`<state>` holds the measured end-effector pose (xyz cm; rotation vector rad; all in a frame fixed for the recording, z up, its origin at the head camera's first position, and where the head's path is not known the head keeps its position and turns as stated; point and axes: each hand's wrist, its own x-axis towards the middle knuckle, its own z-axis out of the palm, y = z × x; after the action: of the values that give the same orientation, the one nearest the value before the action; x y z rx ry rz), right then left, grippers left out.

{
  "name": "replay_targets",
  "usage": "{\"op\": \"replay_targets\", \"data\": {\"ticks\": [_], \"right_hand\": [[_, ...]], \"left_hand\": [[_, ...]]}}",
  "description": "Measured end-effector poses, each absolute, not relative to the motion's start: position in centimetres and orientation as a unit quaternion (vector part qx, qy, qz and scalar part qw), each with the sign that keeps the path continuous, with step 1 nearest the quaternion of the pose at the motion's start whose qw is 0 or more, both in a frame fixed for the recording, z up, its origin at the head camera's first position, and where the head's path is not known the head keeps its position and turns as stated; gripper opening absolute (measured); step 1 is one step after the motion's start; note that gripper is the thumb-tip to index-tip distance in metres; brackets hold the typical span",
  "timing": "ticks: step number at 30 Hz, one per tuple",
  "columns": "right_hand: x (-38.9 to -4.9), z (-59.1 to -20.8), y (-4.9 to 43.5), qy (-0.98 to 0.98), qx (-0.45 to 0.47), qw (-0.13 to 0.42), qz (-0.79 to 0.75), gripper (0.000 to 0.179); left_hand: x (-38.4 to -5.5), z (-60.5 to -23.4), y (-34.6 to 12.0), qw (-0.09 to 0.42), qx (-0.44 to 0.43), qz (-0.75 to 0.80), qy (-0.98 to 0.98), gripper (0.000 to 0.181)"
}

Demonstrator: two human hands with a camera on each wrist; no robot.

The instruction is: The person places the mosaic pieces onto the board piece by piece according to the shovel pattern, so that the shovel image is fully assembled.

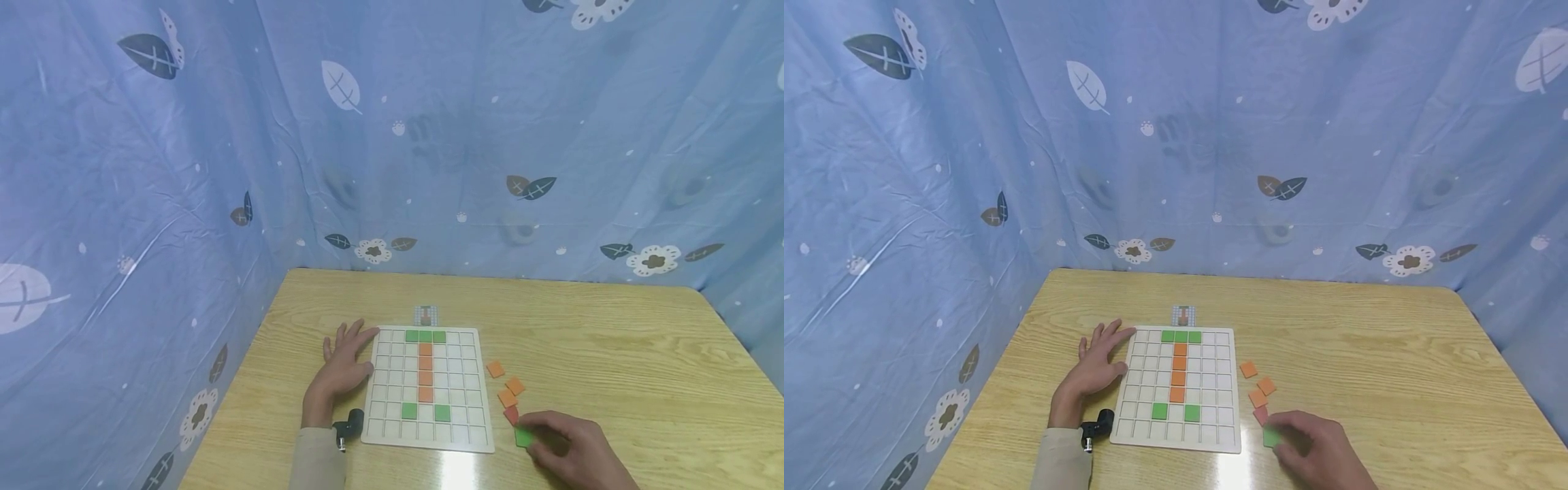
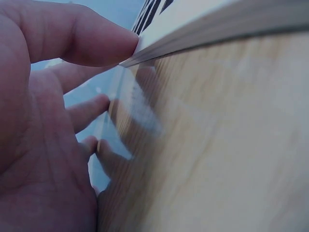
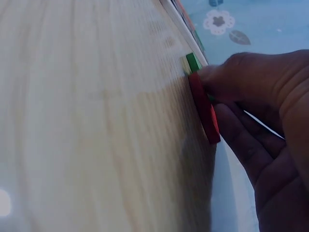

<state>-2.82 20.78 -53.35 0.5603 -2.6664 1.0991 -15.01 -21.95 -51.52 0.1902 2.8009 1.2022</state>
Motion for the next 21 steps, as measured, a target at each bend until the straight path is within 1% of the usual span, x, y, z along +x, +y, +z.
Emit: {"op": "replay_targets", "data": {"ticks": [5, 7, 9, 14, 17, 19, 21], "right_hand": [[-3.0, -53.5, 20.5, -0.898, 0.206, 0.139, 0.364, 0.052], [-3.1, -53.5, 20.4, -0.898, 0.204, 0.145, 0.362, 0.051], [-3.0, -53.3, 20.4, -0.903, 0.19, 0.136, 0.36, 0.05], [-2.9, -52.2, 20.4, -0.917, 0.138, 0.075, 0.366, 0.047], [-3.2, -51.4, 20.2, -0.916, 0.131, 0.046, 0.377, 0.047], [-3.4, -51.0, 19.8, -0.911, 0.139, 0.047, 0.386, 0.05], [-3.7, -50.9, 19.5, -0.902, 0.165, 0.069, 0.393, 0.051]], "left_hand": [[-15.0, -51.5, -22.0, 0.047, 0.06, 0.396, 0.915, 0.084], [-15.0, -51.5, -22.0, 0.049, 0.059, 0.397, 0.915, 0.084], [-15.0, -51.6, -22.1, 0.049, 0.058, 0.398, 0.914, 0.084], [-15.0, -51.6, -22.1, 0.047, 0.06, 0.4, 0.913, 0.084], [-15.0, -51.6, -22.1, 0.047, 0.061, 0.399, 0.914, 0.084], [-15.0, -51.6, -22.1, 0.048, 0.061, 0.398, 0.914, 0.084], [-15.1, -51.7, -22.1, 0.05, 0.061, 0.396, 0.915, 0.084]]}}
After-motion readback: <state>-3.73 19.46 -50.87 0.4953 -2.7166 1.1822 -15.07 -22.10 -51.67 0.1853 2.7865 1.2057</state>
